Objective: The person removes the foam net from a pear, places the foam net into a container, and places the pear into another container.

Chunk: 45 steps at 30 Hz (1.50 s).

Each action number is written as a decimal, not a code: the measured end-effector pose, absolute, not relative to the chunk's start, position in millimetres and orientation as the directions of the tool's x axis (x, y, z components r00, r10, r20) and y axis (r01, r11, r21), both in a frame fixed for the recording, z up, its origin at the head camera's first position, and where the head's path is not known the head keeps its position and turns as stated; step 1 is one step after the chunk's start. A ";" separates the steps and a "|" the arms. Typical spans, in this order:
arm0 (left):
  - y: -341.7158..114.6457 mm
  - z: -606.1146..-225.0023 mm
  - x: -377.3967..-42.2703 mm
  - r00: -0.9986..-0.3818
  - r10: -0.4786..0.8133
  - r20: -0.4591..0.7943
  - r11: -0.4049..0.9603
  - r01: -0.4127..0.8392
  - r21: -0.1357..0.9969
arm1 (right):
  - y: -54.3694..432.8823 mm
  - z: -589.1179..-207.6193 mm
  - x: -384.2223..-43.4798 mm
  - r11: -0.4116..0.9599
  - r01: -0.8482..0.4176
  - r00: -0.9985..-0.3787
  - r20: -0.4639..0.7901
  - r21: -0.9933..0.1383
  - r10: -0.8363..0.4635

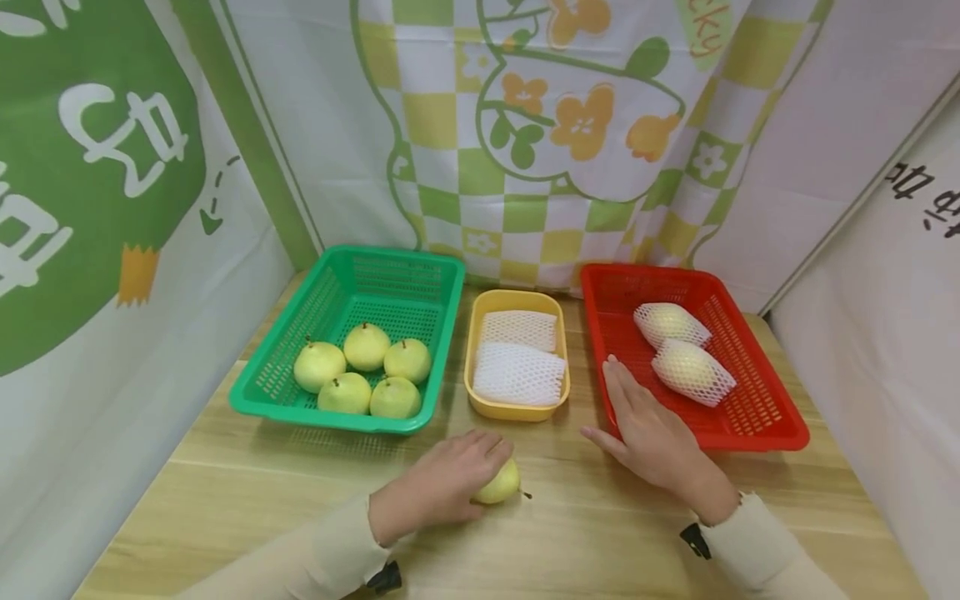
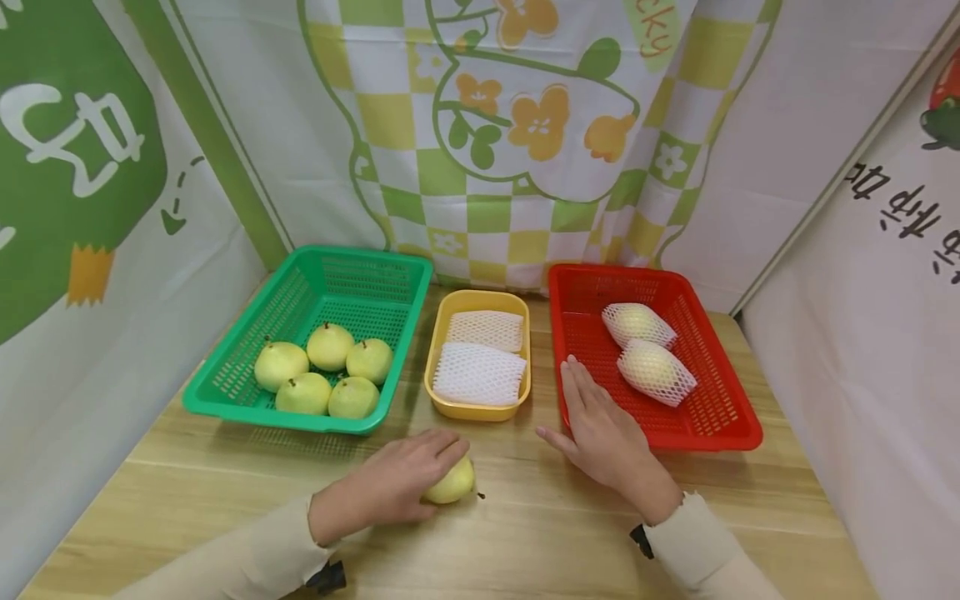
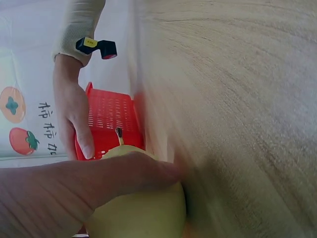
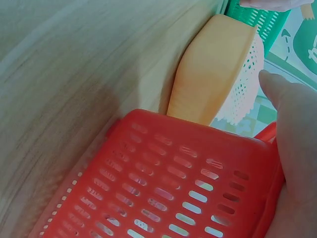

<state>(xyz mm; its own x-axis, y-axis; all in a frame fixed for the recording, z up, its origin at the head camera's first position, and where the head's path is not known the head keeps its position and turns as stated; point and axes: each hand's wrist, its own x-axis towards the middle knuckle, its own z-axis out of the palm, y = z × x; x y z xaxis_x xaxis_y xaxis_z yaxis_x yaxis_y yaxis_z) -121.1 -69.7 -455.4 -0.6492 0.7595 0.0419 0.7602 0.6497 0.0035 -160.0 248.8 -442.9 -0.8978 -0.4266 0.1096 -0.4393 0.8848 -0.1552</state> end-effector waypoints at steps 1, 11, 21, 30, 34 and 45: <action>-69.5 -455.6 -121.2 -0.644 0.763 0.051 0.646 0.764 -0.007 | 248.6 -443.3 -160.2 0.885 -0.441 -0.897 0.116 -0.148 -0.427; -71.5 -455.7 -125.3 -0.682 0.730 0.035 0.683 0.731 0.011 | 248.3 -445.2 -164.0 0.893 -0.430 -0.902 0.106 -0.134 -0.419; -100.7 -430.1 -115.7 -0.698 0.708 0.111 0.650 0.705 0.284 | 246.0 -447.9 -162.7 0.901 -0.416 -0.909 0.082 -0.121 -0.408; -142.8 -385.0 -116.7 -0.761 0.639 0.115 0.664 0.620 0.418 | 246.9 -447.5 -163.1 0.904 -0.413 -0.910 0.086 -0.111 -0.405; -161.9 -370.2 -127.6 -0.769 0.606 0.205 0.680 0.634 0.368 | 246.8 -447.5 -162.9 0.906 -0.405 -0.914 0.082 -0.121 -0.398; -215.7 -349.1 -192.2 -0.871 0.427 0.243 0.760 0.491 0.426 | 246.4 -447.8 -163.3 0.906 -0.407 -0.913 0.091 -0.118 -0.399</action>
